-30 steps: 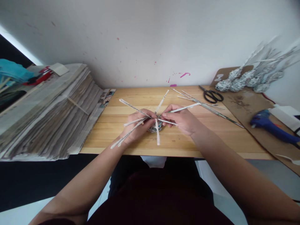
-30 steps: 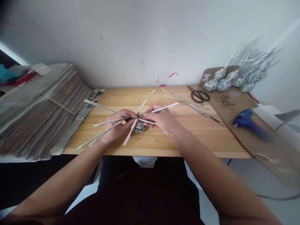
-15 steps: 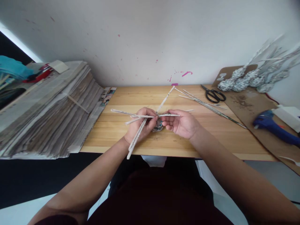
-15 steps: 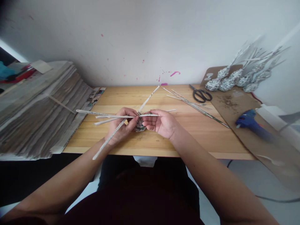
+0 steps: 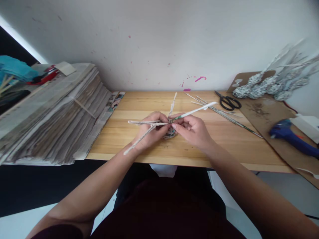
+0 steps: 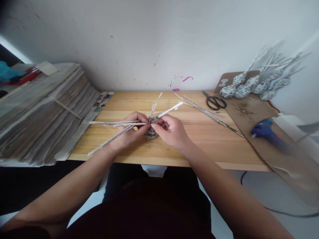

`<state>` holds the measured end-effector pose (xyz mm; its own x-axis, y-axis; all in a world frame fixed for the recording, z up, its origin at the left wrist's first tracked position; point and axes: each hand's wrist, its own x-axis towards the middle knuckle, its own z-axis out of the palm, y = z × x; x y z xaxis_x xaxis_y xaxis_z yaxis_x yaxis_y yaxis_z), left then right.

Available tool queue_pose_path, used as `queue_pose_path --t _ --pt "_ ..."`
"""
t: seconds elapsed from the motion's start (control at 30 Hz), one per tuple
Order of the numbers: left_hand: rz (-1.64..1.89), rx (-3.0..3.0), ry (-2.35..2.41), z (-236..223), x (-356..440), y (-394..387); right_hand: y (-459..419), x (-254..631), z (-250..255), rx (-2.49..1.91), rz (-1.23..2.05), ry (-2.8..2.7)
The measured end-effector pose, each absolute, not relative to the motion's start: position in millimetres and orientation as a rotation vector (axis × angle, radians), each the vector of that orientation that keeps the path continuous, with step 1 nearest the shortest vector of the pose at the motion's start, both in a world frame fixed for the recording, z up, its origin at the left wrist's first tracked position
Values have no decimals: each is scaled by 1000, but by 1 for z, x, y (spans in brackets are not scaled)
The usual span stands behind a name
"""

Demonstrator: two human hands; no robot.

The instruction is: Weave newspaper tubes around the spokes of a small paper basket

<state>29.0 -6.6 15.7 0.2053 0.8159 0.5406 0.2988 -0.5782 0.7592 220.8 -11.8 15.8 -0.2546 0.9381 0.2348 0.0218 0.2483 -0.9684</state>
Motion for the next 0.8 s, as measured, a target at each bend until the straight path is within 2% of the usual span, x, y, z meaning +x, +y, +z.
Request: queue_pose_path --t 0.2,0.47,0.63,0.8 --pt "1222 1975 1037 24 20 -1 -6 221 24 -978 931 -1721" --pt "1178 1959 959 27 18 5 -2 230 23 -856 377 -2072" --pt "1072 1742 744 26 7 12 0 233 22 -824 167 -2090" --pt "1040 1556 741 22 1 19 -5 230 24 -801 22 -2118"
